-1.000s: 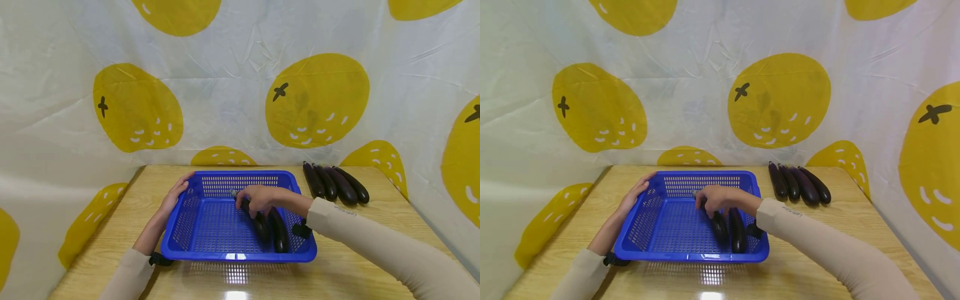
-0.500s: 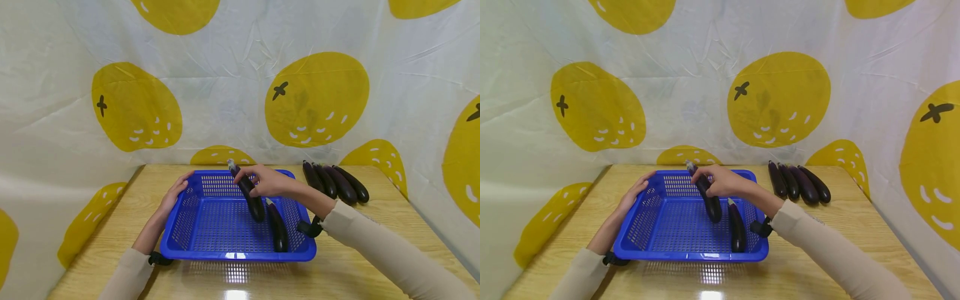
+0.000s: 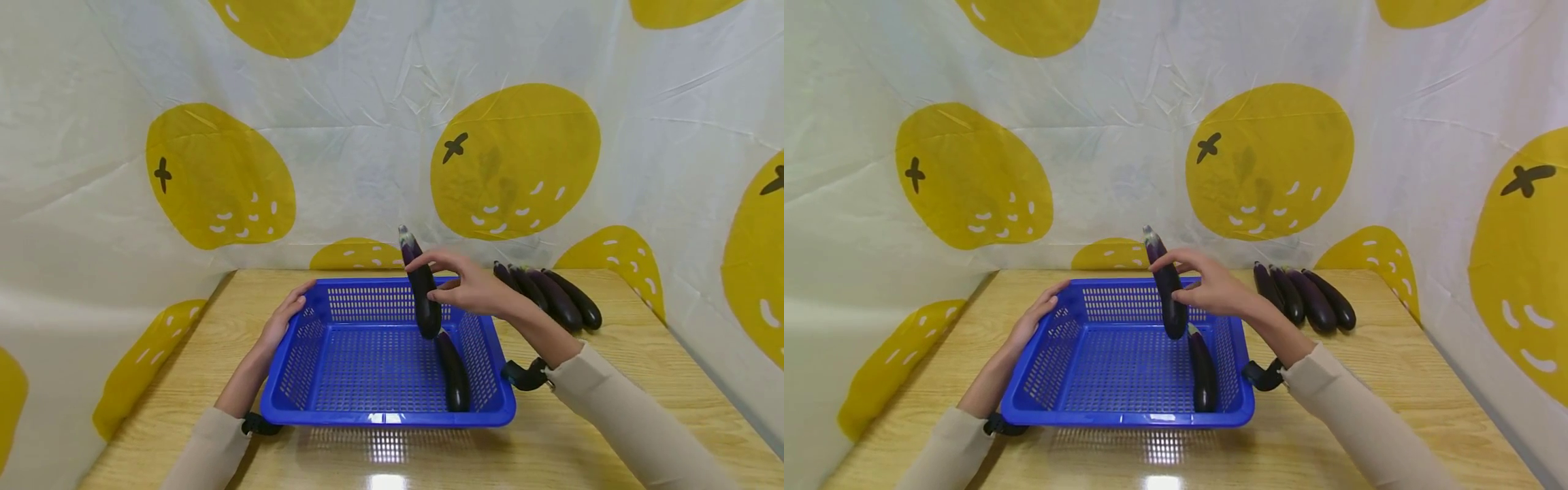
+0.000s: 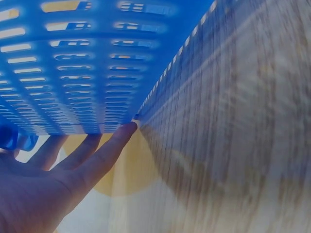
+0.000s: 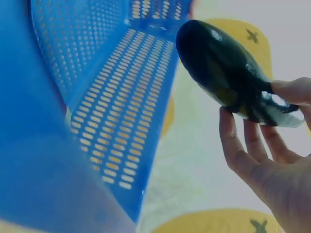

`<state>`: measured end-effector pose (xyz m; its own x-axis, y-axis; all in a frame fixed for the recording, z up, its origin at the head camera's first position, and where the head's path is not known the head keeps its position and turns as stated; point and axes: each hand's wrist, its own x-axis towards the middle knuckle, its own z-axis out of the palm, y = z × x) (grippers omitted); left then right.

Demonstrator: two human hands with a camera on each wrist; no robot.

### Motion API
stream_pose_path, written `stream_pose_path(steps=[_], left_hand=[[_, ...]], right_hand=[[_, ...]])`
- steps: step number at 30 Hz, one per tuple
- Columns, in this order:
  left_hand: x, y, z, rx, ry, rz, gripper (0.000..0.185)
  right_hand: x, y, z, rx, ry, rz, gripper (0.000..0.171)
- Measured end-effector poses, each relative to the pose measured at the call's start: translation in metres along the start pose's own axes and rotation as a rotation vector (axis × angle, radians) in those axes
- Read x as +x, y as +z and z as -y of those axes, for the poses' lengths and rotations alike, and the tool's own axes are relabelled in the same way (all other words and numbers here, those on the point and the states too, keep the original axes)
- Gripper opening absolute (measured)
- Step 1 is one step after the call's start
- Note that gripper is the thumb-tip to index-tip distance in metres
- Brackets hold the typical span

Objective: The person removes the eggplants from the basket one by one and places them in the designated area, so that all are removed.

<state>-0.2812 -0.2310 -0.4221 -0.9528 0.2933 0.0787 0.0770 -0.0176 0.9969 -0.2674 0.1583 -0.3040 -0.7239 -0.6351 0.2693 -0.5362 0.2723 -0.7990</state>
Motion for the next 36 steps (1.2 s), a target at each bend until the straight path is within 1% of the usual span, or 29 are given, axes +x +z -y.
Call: stream_pose_path(steps=[6, 9, 13, 17, 20, 23, 29, 33, 36], left_hand=[[-0.001, 0.000, 0.000, 0.012, 0.010, -0.007, 0.055], [0.000, 0.000, 0.000, 0.020, 0.012, -0.006, 0.055], [0.000, -0.001, 0.001, 0.020, 0.007, -0.005, 0.055], [0.000, -0.001, 0.001, 0.006, 0.006, -0.004, 0.054], [0.000, -0.001, 0.002, 0.004, 0.008, -0.006, 0.054], [0.000, -0.001, 0.003, 0.007, 0.009, -0.009, 0.054], [-0.001, -0.002, 0.003, 0.000, 0.007, -0.007, 0.055], [-0.001, -0.002, 0.003, 0.002, 0.006, -0.007, 0.054], [0.000, -0.002, 0.003, 0.008, 0.009, -0.009, 0.054]], right_hand=[[-0.020, -0.022, -0.004, 0.014, -0.035, -0.098, 0.048], [-0.031, -0.032, -0.007, 0.060, -0.021, -0.147, 0.049], [-0.045, -0.040, -0.011, 0.114, -0.012, -0.228, 0.051], [-0.055, -0.045, -0.019, 0.166, -0.085, -0.305, 0.051], [-0.062, -0.049, -0.027, 0.227, -0.157, -0.342, 0.051], [-0.069, -0.053, -0.036, 0.264, -0.194, -0.373, 0.051], [-0.080, -0.064, -0.051, 0.278, -0.213, -0.456, 0.055], [-0.089, -0.070, -0.061, 0.304, -0.236, -0.526, 0.062], [-0.096, -0.075, -0.069, 0.310, -0.236, -0.563, 0.066]])
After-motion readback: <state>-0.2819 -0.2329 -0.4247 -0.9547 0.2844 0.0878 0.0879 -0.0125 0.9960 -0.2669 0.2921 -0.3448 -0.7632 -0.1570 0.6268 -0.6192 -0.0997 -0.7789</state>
